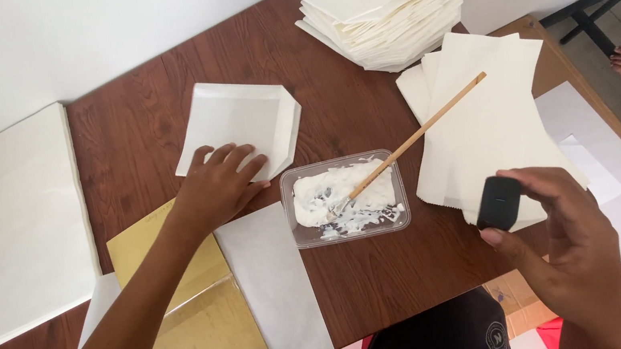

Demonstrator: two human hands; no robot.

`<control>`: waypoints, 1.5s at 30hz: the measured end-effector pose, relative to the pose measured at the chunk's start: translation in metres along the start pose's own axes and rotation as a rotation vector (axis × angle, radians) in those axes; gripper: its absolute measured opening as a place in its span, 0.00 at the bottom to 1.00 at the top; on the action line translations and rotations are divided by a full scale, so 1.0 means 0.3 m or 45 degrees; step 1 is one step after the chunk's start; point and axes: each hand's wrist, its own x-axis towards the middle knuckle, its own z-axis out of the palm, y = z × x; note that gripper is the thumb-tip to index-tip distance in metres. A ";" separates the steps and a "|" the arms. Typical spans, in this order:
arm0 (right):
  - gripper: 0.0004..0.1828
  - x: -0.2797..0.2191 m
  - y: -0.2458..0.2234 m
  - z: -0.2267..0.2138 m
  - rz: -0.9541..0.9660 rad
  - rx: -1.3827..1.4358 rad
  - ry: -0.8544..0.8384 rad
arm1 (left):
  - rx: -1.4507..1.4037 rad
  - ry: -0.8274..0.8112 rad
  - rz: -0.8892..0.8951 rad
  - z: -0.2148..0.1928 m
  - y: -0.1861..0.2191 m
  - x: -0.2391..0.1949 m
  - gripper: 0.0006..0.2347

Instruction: Folding a white paper sheet over a gold cardboard template and applying glue to the edges with a brush.

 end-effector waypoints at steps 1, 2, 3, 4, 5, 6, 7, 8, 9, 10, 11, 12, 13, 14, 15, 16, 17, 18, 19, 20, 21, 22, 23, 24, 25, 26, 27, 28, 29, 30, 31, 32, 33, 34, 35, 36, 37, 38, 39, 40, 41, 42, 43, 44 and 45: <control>0.28 -0.011 0.012 -0.006 0.014 0.014 0.010 | 0.212 0.071 0.087 0.007 0.006 0.008 0.13; 0.28 -0.022 0.024 -0.011 0.029 0.027 0.021 | 0.424 0.143 0.175 0.016 0.012 0.016 0.11; 0.28 -0.029 0.027 -0.018 0.029 0.026 0.022 | 0.422 0.144 0.176 0.023 0.014 0.023 0.11; 0.28 -0.036 0.029 -0.025 0.029 0.027 0.039 | 0.404 0.186 0.183 0.029 0.015 0.030 0.04; 0.29 -0.042 0.031 -0.033 0.028 0.028 0.056 | 0.385 0.228 0.190 0.036 0.015 0.038 0.04; 0.29 -0.050 0.032 -0.040 0.029 0.025 0.060 | 0.383 0.232 0.193 0.005 0.005 0.070 0.04; 0.30 -0.058 0.033 -0.048 0.067 0.057 0.095 | 0.421 0.312 0.128 -0.024 -0.005 0.102 0.04; 0.31 -0.067 0.032 -0.054 0.107 0.089 0.132 | 0.456 0.391 0.067 -0.055 -0.017 0.134 0.04; 0.31 -0.069 0.049 -0.066 0.111 0.086 0.139 | 0.452 0.394 0.073 -0.087 -0.047 0.198 0.04; 0.30 -0.077 0.065 -0.073 0.120 0.071 0.168 | 0.514 0.590 -0.102 -0.120 -0.079 0.263 0.07; 0.30 -0.085 0.082 -0.082 0.129 0.056 0.197 | 0.572 0.787 -0.277 -0.152 -0.109 0.330 0.10; 0.30 -0.084 0.077 -0.085 0.134 0.051 0.210 | 0.564 0.793 -0.265 -0.196 -0.112 0.407 0.10; 0.30 -0.082 0.072 -0.088 0.146 0.035 0.218 | 0.385 0.940 -0.278 -0.240 -0.115 0.484 0.06; 0.30 -0.077 0.070 -0.090 0.156 0.024 0.217 | 0.212 1.082 -0.294 -0.285 -0.118 0.553 0.04; 0.30 -0.072 0.087 -0.089 0.158 0.024 0.223 | 0.209 1.083 -0.288 -0.270 -0.128 0.610 0.04; 0.31 -0.072 0.102 -0.089 0.145 0.076 0.260 | 0.237 1.193 -0.227 -0.250 -0.135 0.669 0.04; 0.32 -0.072 0.118 -0.089 0.131 0.127 0.298 | 0.264 1.303 -0.167 -0.229 -0.140 0.729 0.06; 0.32 -0.065 0.124 -0.089 0.138 0.125 0.304 | 0.256 1.302 -0.161 -0.199 -0.118 0.767 0.06; 0.32 -0.058 0.130 -0.088 0.125 0.150 0.322 | 0.281 1.205 0.046 -0.170 -0.097 0.803 0.07; 0.32 -0.046 0.136 -0.091 0.105 0.173 0.334 | 0.309 1.111 0.245 -0.142 -0.077 0.837 0.11; 0.32 -0.024 0.128 -0.089 0.106 0.168 0.335 | 0.305 1.113 0.244 -0.109 -0.059 0.856 0.11; 0.32 -0.005 0.120 -0.091 0.072 0.150 0.327 | 0.185 1.027 0.294 -0.073 -0.037 0.872 0.08; 0.32 0.015 0.110 -0.091 0.039 0.132 0.318 | 0.065 0.941 0.344 -0.037 -0.016 0.887 0.16; 0.32 0.051 0.118 -0.094 0.037 0.123 0.309 | 0.061 0.946 0.333 0.037 -0.030 0.882 0.16; 0.31 0.088 0.124 -0.096 -0.030 0.092 0.256 | -0.148 0.754 0.314 0.109 -0.044 0.876 0.20; 0.30 0.128 0.129 -0.097 -0.100 0.062 0.206 | -0.350 0.564 0.299 0.176 -0.060 0.874 0.24; 0.30 0.188 0.105 -0.086 -0.107 0.055 0.200 | -0.352 0.573 0.293 0.208 -0.048 0.849 0.24; 0.27 0.259 0.081 -0.076 -0.219 -0.017 0.134 | -0.401 0.443 0.235 0.235 -0.045 0.840 0.20; 0.24 0.330 0.053 -0.065 -0.330 -0.090 0.065 | -0.451 0.311 0.180 0.260 -0.042 0.830 0.15; 0.24 0.403 0.040 -0.040 -0.352 -0.092 0.053 | -0.442 0.328 0.163 0.266 -0.050 0.826 0.15; 0.25 0.475 0.025 -0.013 -0.360 -0.177 0.041 | -0.495 0.258 0.153 0.272 -0.057 0.821 0.22; 0.25 0.539 0.009 0.018 -0.362 -0.260 0.031 | -0.551 0.181 0.147 0.281 -0.062 0.811 0.29; 0.25 0.619 0.026 0.060 -0.378 -0.261 0.022 | -0.545 0.193 0.134 0.273 -0.065 0.814 0.29; 0.26 0.697 0.040 0.105 -0.407 -0.295 0.048 | -0.520 0.189 0.128 0.265 -0.068 0.813 0.26; 0.28 0.773 0.054 0.151 -0.437 -0.330 0.073 | -0.495 0.185 0.123 0.257 -0.070 0.812 0.24; 0.28 0.847 0.096 0.197 -0.445 -0.326 0.065 | -0.490 0.188 0.111 0.229 -0.073 0.802 0.24; 0.24 0.920 0.137 0.243 -0.525 -0.542 0.058 | -0.465 0.243 0.106 0.201 -0.075 0.790 0.23; 0.20 0.988 0.177 0.293 -0.603 -0.757 0.054 | -0.438 0.295 0.103 0.172 -0.078 0.775 0.23; 0.20 1.015 0.230 0.320 -0.610 -0.751 0.049 | -0.432 0.295 0.094 0.116 -0.080 0.743 0.23; 0.17 1.047 0.278 0.354 -0.476 -0.915 -0.082 | -0.475 0.357 0.051 0.057 -0.087 0.708 0.15; 0.15 1.079 0.323 0.390 -0.341 -1.078 -0.214 | -0.516 0.420 0.009 -0.004 -0.094 0.670 0.09; 0.15 1.077 0.325 0.397 -0.362 -1.067 -0.221 | -0.502 0.423 -0.010 -0.039 -0.118 0.601 0.09; 0.14 1.074 0.326 0.406 -0.180 -1.112 -0.358 | -0.407 0.478 0.003 -0.074 -0.140 0.529 0.06; 0.15 1.070 0.327 0.415 0.004 -1.157 -0.496 | -0.312 0.532 0.014 -0.108 -0.156 0.453 0.04; 0.15 1.077 0.317 0.408 -0.020 -1.152 -0.507 | -0.299 0.533 -0.008 -0.152 -0.174 0.355 0.04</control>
